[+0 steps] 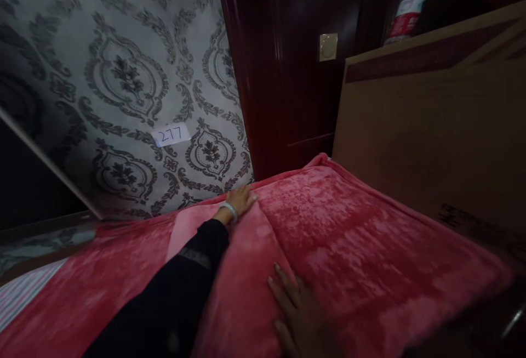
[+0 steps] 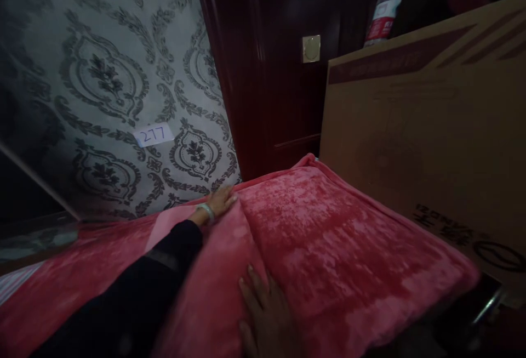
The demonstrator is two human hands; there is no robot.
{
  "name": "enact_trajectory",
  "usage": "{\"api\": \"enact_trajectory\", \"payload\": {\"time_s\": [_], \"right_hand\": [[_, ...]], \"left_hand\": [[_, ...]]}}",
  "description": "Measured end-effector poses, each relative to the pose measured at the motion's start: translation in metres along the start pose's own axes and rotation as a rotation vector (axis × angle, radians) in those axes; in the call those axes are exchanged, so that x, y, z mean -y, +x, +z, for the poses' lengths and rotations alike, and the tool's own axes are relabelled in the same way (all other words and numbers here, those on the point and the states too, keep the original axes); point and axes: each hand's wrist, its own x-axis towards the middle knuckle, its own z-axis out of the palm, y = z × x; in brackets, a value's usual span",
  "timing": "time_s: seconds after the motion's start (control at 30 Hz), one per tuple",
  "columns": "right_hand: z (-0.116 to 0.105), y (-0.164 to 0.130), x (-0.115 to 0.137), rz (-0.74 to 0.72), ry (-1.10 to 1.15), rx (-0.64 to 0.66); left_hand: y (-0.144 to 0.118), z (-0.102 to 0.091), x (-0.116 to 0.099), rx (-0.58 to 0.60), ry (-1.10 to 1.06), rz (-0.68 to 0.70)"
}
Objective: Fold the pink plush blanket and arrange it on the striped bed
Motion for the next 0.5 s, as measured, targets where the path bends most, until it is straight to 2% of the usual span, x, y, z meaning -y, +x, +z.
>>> {"api": "enact_trajectory", "payload": {"time_s": [0.1, 0.2, 0.33, 0.5], "right_hand": [[0.015, -0.006, -0.011, -0.038, 0.002, 0.025], [0.028, -0.011, -0.018, -0.050, 0.044, 0.021], [0.031, -0.012, -0.011, 0.054, 0.076, -0.019], [0.016, -0.014, -0.001, 0.279, 0.146, -0.114]], "left_hand": [[0.006, 0.036, 0.017, 0.053, 0.009, -0.148], [0.005, 0.052, 0.027, 0.073, 0.001, -0.196], [0.008, 0.049, 0.033, 0.051, -0.037, -0.176], [0.017, 0.040, 0.040, 0.017, -0.140, -0.138]]}}
